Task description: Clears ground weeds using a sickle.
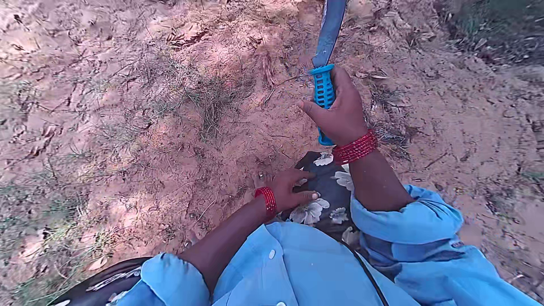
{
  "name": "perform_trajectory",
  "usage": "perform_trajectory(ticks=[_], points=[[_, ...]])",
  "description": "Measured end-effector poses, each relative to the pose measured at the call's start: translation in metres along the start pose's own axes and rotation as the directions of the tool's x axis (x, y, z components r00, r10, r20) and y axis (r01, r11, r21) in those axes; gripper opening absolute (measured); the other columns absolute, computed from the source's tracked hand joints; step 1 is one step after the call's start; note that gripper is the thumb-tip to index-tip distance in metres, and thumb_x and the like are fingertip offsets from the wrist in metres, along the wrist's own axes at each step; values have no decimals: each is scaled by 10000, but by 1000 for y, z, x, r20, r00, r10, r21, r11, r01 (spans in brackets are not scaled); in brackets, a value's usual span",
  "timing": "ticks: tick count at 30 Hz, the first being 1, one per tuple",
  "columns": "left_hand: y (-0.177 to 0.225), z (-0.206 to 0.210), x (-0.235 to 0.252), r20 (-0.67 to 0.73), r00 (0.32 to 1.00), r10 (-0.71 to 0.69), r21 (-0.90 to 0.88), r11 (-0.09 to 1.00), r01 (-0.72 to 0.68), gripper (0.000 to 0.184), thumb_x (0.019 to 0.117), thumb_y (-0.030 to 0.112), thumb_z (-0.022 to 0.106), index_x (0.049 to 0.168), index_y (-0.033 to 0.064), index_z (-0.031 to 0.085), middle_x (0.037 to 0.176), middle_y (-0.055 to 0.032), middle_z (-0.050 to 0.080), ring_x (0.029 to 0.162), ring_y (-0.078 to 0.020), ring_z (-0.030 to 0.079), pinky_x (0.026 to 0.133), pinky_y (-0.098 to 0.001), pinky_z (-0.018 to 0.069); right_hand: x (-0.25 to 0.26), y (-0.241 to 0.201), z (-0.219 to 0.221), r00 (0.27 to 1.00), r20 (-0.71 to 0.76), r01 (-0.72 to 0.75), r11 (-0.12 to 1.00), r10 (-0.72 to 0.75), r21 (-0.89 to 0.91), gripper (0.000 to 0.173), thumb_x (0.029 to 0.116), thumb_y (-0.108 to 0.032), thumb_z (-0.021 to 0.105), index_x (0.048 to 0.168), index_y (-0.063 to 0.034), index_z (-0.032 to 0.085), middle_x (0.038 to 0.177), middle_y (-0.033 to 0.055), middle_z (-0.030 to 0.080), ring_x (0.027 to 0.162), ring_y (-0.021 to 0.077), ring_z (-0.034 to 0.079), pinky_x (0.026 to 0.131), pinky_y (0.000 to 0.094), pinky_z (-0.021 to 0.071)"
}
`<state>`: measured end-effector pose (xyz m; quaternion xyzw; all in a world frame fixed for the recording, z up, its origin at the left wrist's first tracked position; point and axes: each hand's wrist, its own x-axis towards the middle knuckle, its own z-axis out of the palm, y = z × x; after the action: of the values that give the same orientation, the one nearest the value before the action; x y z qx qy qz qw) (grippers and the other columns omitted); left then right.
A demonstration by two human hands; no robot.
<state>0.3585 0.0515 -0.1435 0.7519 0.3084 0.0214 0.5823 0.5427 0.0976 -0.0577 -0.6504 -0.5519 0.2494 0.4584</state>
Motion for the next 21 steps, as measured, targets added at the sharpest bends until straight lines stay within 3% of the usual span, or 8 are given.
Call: perform_trajectory(ticks=[3,5,8,10,12,14,17,21], points=[[19,-15,2,159,986,-57,148,988,34,349,995,236,674,1185,-53,716,1287,-253,654,1284,-360,581,1123,-504,416,-6,-8,-3,992,1,-129,990,129,-54,598,863,-121,823,1348,46,514,1013,215,674,811,289,672,737,480,560],[31,-36,0,211,960,-182,247,961,128,347,1040,175,590,1305,-40,653,1360,-248,619,1316,-365,566,1144,-524,392,-10,-18,1,956,94,-271,958,279,-91,577,904,-110,779,1387,41,501,1071,243,668,915,335,671,826,509,542],[45,-68,-14,-62,968,-245,32,968,247,421,1080,68,390,1481,-40,459,1423,-246,565,1298,-312,584,1120,-443,431,-17,-36,9,875,263,-382,914,406,-139,649,920,-80,667,1499,24,392,1276,245,617,1130,329,639,972,477,509],[57,-83,-19,-341,904,-257,-219,957,190,449,1098,152,320,1498,-23,423,1402,-236,573,1236,-296,606,1037,-434,475,-22,-48,16,845,329,-392,907,421,-155,717,923,-65,665,1542,28,316,1378,259,563,1236,342,602,1041,476,486],[72,-93,-20,-497,823,-276,-337,935,110,481,1124,248,307,1519,-11,398,1412,-222,567,1243,-285,590,1029,-430,464,-26,-54,24,843,368,-348,919,393,-186,714,940,-69,654,1549,33,294,1442,259,522,1289,340,579,1074,470,472],[86,-94,-18,-545,789,-283,-413,910,41,492,1131,265,323,1534,-14,368,1456,-222,536,1282,-281,577,1058,-420,459,-29,-55,33,856,377,-283,931,354,-231,700,959,-74,630,1560,27,287,1506,244,477,1318,335,570,1081,474,475],[91,-86,-8,-589,770,-244,-436,898,-50,468,1105,194,437,1503,-48,389,1397,-242,564,1209,-259,624,1034,-389,501,-34,-50,45,892,342,-206,939,296,-274,686,963,-71,644,1571,-16,329,1583,209,416,1299,339,594,1023,484,517],[80,-69,16,-691,667,-280,-433,899,-71,454,1101,194,447,1460,-79,395,1252,-245,601,1084,-244,628,969,-391,509,-43,-28,58,944,310,-88,992,112,-91,625,912,-82,684,1469,78,450,1487,285,467,1264,373,598,1029,453,520]])
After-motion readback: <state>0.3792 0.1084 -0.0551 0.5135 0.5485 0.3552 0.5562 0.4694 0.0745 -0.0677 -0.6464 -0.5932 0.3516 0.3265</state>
